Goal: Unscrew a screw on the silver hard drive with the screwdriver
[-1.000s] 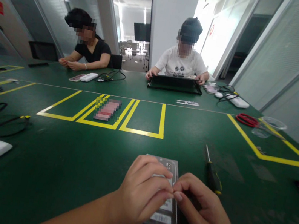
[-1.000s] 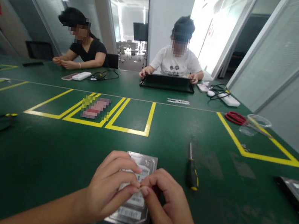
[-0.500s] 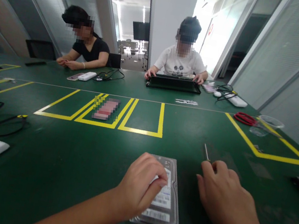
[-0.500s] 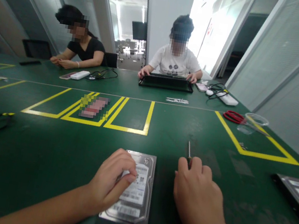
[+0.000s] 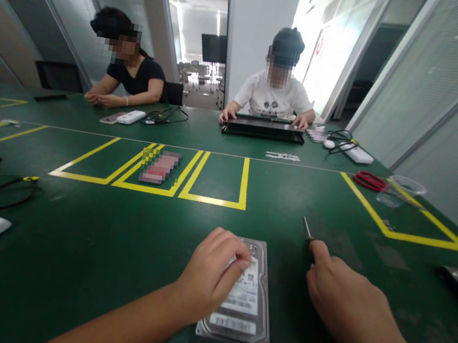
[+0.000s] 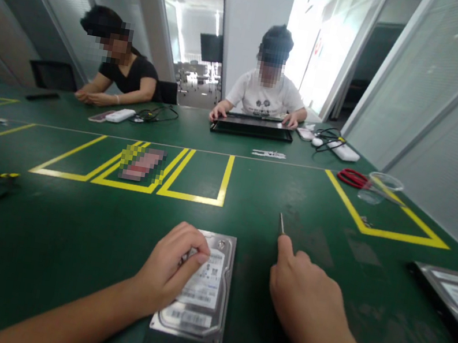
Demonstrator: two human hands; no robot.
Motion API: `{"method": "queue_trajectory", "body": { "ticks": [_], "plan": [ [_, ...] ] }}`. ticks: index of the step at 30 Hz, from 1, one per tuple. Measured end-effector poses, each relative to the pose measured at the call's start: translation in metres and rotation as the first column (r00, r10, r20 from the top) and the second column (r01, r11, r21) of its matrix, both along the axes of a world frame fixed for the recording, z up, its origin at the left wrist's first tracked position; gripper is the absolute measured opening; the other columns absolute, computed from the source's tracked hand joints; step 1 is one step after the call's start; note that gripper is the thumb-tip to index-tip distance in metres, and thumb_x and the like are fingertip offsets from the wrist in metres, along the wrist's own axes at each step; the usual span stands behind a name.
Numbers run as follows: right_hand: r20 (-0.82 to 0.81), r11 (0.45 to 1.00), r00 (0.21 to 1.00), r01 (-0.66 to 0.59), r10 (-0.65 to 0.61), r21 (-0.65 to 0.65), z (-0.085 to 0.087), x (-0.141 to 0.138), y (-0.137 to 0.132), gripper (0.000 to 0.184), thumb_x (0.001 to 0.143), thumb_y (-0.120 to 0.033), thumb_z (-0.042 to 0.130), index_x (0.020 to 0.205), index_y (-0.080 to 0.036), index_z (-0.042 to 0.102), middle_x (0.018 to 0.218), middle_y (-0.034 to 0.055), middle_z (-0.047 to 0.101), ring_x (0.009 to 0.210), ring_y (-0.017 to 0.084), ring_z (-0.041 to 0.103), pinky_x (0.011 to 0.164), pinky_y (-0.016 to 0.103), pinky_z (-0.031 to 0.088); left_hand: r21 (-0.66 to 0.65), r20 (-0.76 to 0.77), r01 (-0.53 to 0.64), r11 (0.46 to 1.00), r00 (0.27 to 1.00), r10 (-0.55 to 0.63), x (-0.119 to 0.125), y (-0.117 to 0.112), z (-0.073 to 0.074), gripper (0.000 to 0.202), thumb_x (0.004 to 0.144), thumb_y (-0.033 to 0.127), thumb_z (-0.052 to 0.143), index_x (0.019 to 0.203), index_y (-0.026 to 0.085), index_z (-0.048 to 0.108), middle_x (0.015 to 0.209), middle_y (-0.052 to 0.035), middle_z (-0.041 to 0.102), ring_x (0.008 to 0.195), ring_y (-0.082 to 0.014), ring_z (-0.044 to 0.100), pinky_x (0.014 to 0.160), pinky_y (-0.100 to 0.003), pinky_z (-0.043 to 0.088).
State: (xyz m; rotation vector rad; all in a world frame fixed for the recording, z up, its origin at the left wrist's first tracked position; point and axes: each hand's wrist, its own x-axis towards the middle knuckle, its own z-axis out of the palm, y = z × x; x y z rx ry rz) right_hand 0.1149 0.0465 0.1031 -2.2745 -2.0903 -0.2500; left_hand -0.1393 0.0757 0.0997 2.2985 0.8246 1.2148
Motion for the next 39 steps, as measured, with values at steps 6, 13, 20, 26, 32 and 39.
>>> {"method": "queue_trajectory", "body": {
  "ticks": [6, 13, 20, 26, 32, 39],
  "plan": [
    [-0.225, 0.936, 0.949, -0.141, 0.220, 0.322, 0.007, -0.006, 0.013, 0.033, 0.099, -0.029, 0.040, 0.120, -0.024, 0.065, 0.087, 0.0041, 0.064, 0.067, 0.017, 0.062, 0.055, 0.027, 0.041, -0.006, -0.080, -0.015, 1.000, 0.997, 0.015, 0.003, 0.003, 0.001, 0.012, 0.097, 0.019, 0.049, 0.090, 0.017, 0.058, 0.087, -0.0036, 0.061, 0.086, -0.0192, 0.050, 0.079, -0.035, 0.037],
    [-0.318, 0.765, 0.861, -0.119, 0.397, 0.632, -0.001, -0.007, 0.024, 0.028, 0.097, -0.033, 0.053, 0.116, -0.017, 0.066, 0.099, 0.0059, 0.068, 0.077, 0.015, 0.064, 0.067, 0.026, 0.050, 0.028, -0.133, 0.003, 1.000, 0.991, 0.001, 0.004, 0.005, 0.004, 0.012, 0.098, 0.020, 0.049, 0.090, 0.017, 0.057, 0.089, -0.0041, 0.061, 0.089, -0.0207, 0.049, 0.080, -0.037, 0.036],
    [-0.178, 0.628, 0.889, -0.145, 0.422, 0.765, 0.004, -0.005, 0.018, 0.025, 0.095, -0.034, 0.062, 0.113, -0.017, 0.064, 0.100, 0.0071, 0.070, 0.081, 0.017, 0.068, 0.071, 0.027, 0.053, -0.024, -0.152, -0.026, 0.999, 0.988, 0.023, 0.008, 0.014, 0.017, 0.011, 0.097, 0.019, 0.050, 0.091, 0.017, 0.059, 0.089, -0.0025, 0.061, 0.089, -0.0198, 0.050, 0.082, -0.036, 0.037],
    [-0.141, 0.583, 0.853, -0.213, 0.502, 0.784, 0.011, -0.007, 0.014, 0.022, 0.095, -0.029, 0.064, 0.113, -0.017, 0.060, 0.091, 0.0054, 0.062, 0.078, 0.015, 0.060, 0.071, 0.026, 0.048, -0.116, -0.288, -0.035, 0.993, 0.958, 0.001, 0.011, 0.030, 0.031, 0.008, 0.095, 0.021, 0.056, 0.090, 0.020, 0.062, 0.090, -0.0014, 0.064, 0.092, -0.0218, 0.052, 0.082, -0.037, 0.037],
    [-0.113, 0.564, 0.862, -0.218, 0.493, 0.797, 0.011, -0.005, 0.015, 0.021, 0.095, -0.027, 0.063, 0.111, -0.016, 0.057, 0.093, 0.0065, 0.061, 0.082, 0.016, 0.058, 0.074, 0.027, 0.048, -0.174, -0.447, 0.007, 0.985, 0.891, -0.085, 0.024, 0.061, 0.041, 0.006, 0.090, 0.019, 0.064, 0.084, 0.020, 0.066, 0.086, -0.0008, 0.067, 0.088, -0.0211, 0.055, 0.084, -0.037, 0.037],
    [0.007, 0.505, 0.846, -0.325, 0.534, 0.800, 0.015, -0.004, 0.013, 0.027, 0.092, -0.023, 0.066, 0.116, -0.015, 0.056, 0.093, 0.0069, 0.060, 0.079, 0.015, 0.058, 0.070, 0.025, 0.048, -0.312, -0.545, 0.096, 0.945, 0.797, -0.261, 0.038, 0.090, 0.036, 0.006, 0.086, 0.023, 0.067, 0.085, 0.021, 0.072, 0.083, 0.0017, 0.070, 0.079, -0.0157, 0.062, 0.079, -0.030, 0.042]
  ]
}}
